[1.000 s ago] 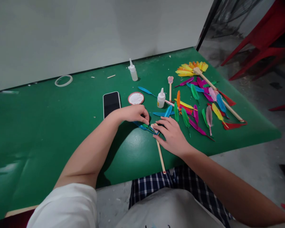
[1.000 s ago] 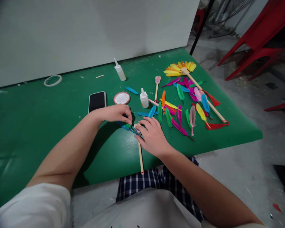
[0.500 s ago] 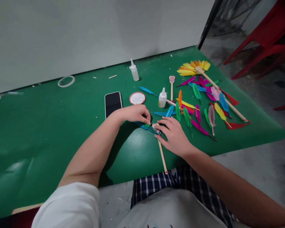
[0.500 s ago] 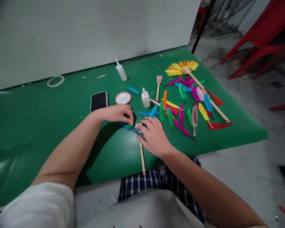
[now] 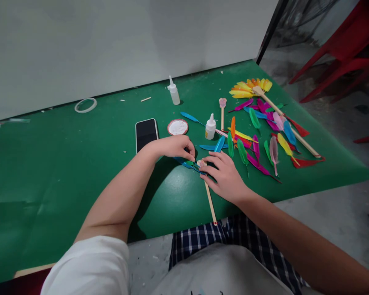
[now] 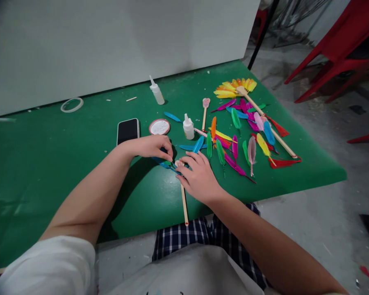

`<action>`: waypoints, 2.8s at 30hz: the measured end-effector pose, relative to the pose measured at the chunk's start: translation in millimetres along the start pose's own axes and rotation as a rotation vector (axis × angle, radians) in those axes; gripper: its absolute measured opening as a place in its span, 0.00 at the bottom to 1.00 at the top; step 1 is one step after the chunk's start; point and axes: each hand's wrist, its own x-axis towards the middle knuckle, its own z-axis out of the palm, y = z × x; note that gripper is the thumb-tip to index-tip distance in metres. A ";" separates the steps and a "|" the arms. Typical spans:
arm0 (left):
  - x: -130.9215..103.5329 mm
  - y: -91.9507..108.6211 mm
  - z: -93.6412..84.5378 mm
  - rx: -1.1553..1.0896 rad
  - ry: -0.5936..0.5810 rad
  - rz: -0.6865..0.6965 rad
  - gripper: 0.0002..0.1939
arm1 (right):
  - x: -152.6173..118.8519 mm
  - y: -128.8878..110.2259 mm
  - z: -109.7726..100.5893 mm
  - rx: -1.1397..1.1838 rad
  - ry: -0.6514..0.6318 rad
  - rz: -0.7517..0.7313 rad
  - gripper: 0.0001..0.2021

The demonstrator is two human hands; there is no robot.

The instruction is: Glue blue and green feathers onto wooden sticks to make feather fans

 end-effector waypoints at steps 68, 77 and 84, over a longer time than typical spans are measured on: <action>1.8 17.9 8.1 0.302 0.455 -0.233 0.14 | 1.3 -4.3 2.3 0.011 0.055 -0.035 0.10; -1.3 12.2 8.4 0.321 0.265 -0.169 0.17 | 0.5 -1.5 5.5 -0.012 0.077 -0.062 0.10; -1.1 2.0 9.0 0.375 0.213 -0.117 0.18 | 1.7 -2.7 3.0 -0.065 0.079 -0.092 0.11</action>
